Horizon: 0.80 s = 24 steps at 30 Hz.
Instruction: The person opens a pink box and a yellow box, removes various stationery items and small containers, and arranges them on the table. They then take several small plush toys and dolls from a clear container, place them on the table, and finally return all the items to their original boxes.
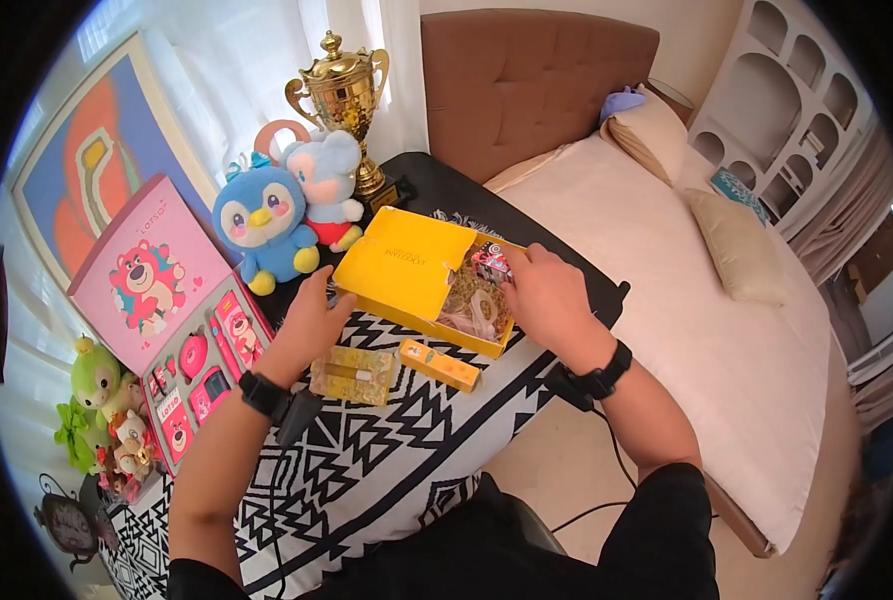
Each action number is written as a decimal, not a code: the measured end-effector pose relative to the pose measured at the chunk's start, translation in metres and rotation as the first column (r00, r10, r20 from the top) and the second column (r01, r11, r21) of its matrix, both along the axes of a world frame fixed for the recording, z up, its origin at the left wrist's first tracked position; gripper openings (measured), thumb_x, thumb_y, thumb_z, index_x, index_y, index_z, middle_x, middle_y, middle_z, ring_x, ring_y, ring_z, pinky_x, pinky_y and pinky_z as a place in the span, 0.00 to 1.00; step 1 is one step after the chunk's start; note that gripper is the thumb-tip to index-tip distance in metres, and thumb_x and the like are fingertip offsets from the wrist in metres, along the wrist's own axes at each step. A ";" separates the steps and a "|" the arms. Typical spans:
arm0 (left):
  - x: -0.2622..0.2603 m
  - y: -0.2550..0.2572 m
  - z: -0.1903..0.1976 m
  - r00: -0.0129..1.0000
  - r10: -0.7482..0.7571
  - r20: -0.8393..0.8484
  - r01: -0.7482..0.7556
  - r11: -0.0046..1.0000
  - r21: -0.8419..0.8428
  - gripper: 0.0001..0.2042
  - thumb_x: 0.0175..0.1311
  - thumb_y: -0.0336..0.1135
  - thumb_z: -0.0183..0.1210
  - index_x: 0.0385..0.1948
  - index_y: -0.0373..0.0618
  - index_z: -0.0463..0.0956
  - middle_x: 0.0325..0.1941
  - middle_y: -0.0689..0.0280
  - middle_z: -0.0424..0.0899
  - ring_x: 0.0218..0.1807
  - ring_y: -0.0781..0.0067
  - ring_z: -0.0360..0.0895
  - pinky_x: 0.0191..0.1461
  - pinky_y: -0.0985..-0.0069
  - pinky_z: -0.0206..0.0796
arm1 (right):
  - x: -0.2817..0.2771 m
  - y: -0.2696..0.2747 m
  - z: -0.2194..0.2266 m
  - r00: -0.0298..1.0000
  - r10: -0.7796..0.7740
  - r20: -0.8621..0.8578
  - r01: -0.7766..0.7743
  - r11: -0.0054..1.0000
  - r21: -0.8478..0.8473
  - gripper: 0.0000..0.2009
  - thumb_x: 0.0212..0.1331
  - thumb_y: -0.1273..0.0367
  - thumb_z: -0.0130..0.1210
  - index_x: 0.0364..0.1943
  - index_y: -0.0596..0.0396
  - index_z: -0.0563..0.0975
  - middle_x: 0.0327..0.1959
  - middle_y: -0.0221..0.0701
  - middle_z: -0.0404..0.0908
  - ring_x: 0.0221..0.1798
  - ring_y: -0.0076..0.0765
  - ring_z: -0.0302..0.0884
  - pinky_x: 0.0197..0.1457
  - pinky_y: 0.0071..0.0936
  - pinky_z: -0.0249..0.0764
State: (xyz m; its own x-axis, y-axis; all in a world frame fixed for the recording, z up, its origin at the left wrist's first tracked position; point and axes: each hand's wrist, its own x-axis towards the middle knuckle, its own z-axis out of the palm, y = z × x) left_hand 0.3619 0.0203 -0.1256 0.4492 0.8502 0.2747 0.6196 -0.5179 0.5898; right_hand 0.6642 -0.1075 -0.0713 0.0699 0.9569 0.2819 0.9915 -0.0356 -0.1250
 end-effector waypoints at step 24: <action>0.013 0.055 -0.019 0.946 0.193 0.259 0.021 0.764 -0.645 0.11 0.76 0.36 0.49 0.45 0.37 0.74 0.42 0.62 0.80 0.40 0.73 0.79 0.43 0.76 0.76 | -0.017 0.067 -0.038 0.994 -0.052 0.100 0.068 0.983 -0.170 0.20 0.54 0.74 0.64 0.52 0.64 0.76 0.47 0.49 0.80 0.49 0.52 0.83 0.50 0.40 0.82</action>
